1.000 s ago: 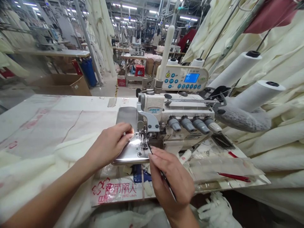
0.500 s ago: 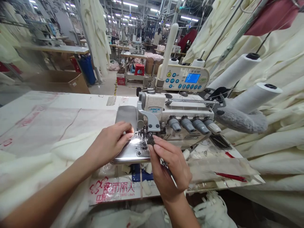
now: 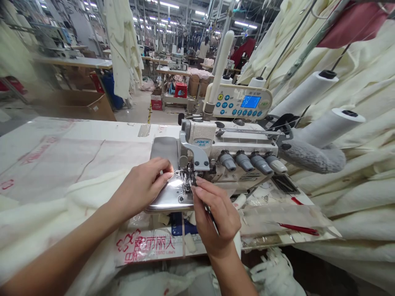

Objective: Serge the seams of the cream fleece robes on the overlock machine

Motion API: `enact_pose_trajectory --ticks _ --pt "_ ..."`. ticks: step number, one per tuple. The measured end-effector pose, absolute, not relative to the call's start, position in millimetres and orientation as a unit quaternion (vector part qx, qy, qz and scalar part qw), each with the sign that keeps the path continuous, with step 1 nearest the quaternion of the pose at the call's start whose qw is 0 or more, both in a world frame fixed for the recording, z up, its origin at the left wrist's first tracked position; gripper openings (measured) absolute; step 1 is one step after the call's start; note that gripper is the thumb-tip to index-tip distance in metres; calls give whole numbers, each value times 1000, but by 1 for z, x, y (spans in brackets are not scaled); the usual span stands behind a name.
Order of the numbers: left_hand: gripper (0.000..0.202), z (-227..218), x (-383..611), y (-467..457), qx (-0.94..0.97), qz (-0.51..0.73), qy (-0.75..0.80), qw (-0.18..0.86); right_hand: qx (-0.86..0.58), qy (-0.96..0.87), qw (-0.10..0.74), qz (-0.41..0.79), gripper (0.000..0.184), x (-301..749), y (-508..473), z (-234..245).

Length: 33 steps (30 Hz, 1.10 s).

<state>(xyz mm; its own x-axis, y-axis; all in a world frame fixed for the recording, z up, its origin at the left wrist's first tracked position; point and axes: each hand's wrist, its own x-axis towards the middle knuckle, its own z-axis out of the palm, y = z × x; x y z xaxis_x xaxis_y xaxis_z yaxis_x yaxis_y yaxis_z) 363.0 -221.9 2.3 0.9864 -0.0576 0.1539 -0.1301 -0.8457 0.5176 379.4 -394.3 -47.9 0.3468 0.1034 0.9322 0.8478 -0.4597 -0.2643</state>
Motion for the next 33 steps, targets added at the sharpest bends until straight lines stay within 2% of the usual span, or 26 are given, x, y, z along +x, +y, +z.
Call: enact_pose_trajectory --ticks 4,15,22,27,33 --pt "14 2 363 -222 958 67 -51 273 -709 -323 422 -464 27 378 -393 -48" --pt "14 1 362 -224 959 70 -49 271 -706 -317 408 -484 28 379 -392 -53" --pt "15 1 361 -223 960 70 -56 264 -692 -296 466 -465 25 380 -391 -51" --pt "16 2 362 -224 963 69 -54 256 -693 -287 477 -458 26 378 -390 -50" --pt "15 0 364 -225 965 73 -54 244 -681 -208 529 -462 21 377 -383 -47"
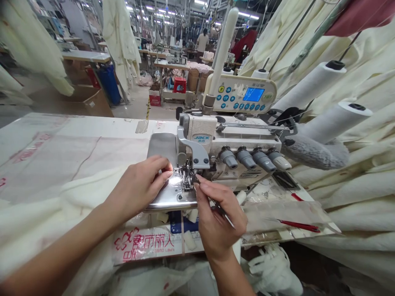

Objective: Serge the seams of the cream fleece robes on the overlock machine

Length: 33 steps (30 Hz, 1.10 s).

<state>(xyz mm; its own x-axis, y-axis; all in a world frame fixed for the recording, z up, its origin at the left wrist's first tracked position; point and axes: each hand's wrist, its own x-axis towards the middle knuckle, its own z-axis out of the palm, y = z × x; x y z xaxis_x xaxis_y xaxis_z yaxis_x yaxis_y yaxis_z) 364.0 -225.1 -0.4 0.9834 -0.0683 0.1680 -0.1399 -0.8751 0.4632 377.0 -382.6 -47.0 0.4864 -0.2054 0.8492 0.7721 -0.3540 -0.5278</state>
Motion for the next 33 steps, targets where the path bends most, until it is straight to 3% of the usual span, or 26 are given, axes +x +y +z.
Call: enact_pose_trajectory --ticks 8,33 --pt "15 -3 362 -224 968 89 -65 225 -701 -265 451 -485 25 374 -384 -49" --pt "15 -4 362 -224 967 86 -64 229 -687 -215 515 -465 17 379 -381 -38"
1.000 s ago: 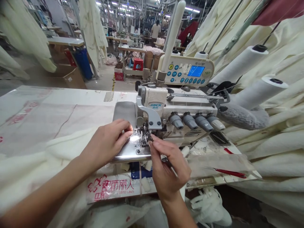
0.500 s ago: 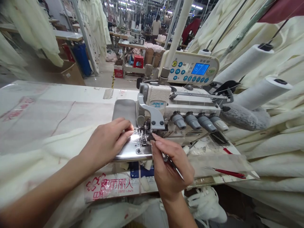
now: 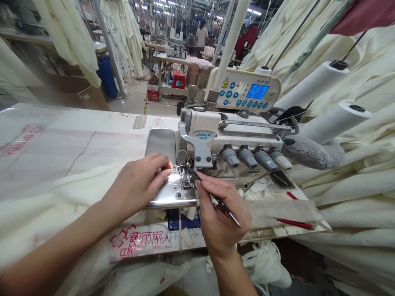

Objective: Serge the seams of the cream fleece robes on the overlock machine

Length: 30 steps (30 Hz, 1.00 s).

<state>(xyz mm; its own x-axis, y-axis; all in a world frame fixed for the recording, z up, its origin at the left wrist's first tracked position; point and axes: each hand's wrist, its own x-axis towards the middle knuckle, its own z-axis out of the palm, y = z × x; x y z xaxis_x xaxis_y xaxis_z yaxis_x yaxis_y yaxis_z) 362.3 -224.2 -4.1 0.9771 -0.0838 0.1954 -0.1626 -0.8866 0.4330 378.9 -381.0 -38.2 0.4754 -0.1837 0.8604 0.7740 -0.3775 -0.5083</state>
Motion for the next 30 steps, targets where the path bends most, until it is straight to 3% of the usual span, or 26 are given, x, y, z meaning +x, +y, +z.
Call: enact_pose_trajectory --ticks 10,22,30 --pt "15 -3 365 -225 970 89 -50 220 -685 -207 529 -457 19 373 -386 -30" --pt "17 -6 371 -225 985 135 -7 108 -723 -309 425 -449 30 370 -397 -41" --pt "15 8 355 -218 955 67 -86 277 -735 -339 425 -404 34 372 -399 -44"
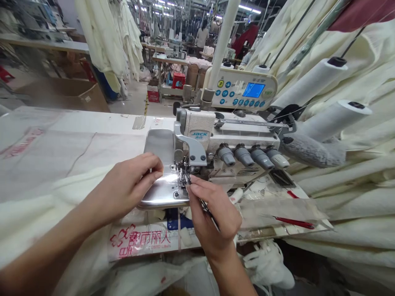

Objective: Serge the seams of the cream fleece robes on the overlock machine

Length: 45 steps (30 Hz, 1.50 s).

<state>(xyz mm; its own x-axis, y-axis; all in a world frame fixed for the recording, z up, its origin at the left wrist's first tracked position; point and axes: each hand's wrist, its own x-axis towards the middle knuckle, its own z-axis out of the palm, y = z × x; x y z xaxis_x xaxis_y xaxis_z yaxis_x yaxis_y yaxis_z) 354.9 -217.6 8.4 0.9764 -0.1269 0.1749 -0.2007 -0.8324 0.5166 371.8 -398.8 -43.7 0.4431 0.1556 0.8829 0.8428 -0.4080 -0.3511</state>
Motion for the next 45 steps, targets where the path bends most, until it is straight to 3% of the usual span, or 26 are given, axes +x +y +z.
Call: enact_pose_trajectory --ticks 12,20,25,34,45 --pt "14 3 357 -225 960 52 -71 265 -736 -338 445 -382 36 371 -403 -46" --pt "13 0 362 -229 968 69 -68 231 -742 -276 463 -398 26 360 -403 -38" --pt "13 1 363 -229 969 80 -61 225 -740 -330 429 -399 35 369 -402 -43" --pt "12 0 361 -227 964 87 -62 242 -734 -325 441 -402 34 370 -401 -42" --pt "14 -1 362 -227 964 84 -53 247 -721 -354 393 -448 32 370 -402 -44"
